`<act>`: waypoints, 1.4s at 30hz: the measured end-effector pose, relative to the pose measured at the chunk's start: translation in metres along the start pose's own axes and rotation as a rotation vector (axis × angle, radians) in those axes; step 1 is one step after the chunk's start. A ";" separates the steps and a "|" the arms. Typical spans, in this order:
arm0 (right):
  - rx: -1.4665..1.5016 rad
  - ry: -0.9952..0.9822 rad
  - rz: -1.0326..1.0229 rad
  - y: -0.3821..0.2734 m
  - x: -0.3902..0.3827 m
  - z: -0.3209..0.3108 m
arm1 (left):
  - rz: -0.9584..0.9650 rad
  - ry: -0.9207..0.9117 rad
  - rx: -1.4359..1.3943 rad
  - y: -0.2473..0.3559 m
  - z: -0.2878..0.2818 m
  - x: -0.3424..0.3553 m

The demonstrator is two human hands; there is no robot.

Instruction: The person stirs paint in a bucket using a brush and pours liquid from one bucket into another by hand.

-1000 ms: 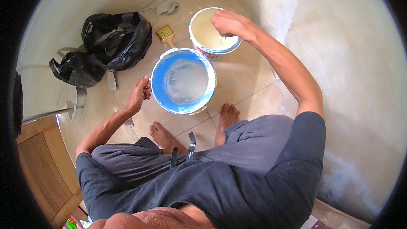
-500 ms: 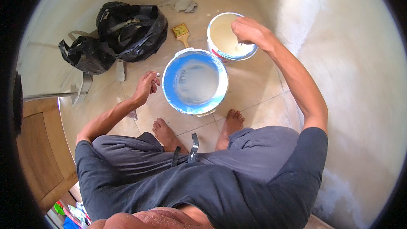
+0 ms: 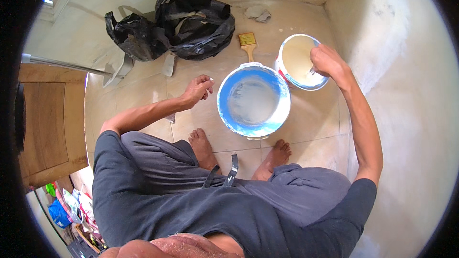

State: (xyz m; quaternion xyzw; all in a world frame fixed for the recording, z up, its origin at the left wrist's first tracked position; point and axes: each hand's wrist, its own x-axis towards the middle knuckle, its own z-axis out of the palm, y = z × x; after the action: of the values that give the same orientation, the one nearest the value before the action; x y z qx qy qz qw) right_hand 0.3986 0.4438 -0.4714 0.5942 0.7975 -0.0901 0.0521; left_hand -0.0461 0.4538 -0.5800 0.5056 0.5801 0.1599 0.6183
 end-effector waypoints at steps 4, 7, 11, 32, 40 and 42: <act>0.151 0.158 0.010 -0.013 0.007 -0.002 | 0.006 0.008 -0.009 -0.002 0.003 0.002; 0.085 0.338 0.017 -0.005 0.010 0.013 | 0.008 -0.008 -0.030 -0.005 0.003 0.003; -0.049 0.391 -0.057 0.003 -0.003 0.018 | -0.004 -0.030 -0.040 -0.004 -0.001 -0.001; 0.437 0.118 -0.015 -0.001 -0.010 -0.001 | -0.019 -0.026 -0.014 -0.003 0.002 0.001; -0.057 0.579 -0.147 0.012 -0.005 0.031 | -0.011 -0.025 -0.038 -0.001 0.004 0.000; -0.082 0.507 -0.158 0.022 -0.009 0.040 | -0.010 -0.030 -0.035 -0.001 0.004 0.001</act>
State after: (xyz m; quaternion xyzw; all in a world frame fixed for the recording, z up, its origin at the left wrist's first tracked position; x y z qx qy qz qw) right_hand 0.4211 0.4335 -0.5112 0.5312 0.8320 0.0902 -0.1323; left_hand -0.0428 0.4524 -0.5825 0.4940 0.5705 0.1596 0.6364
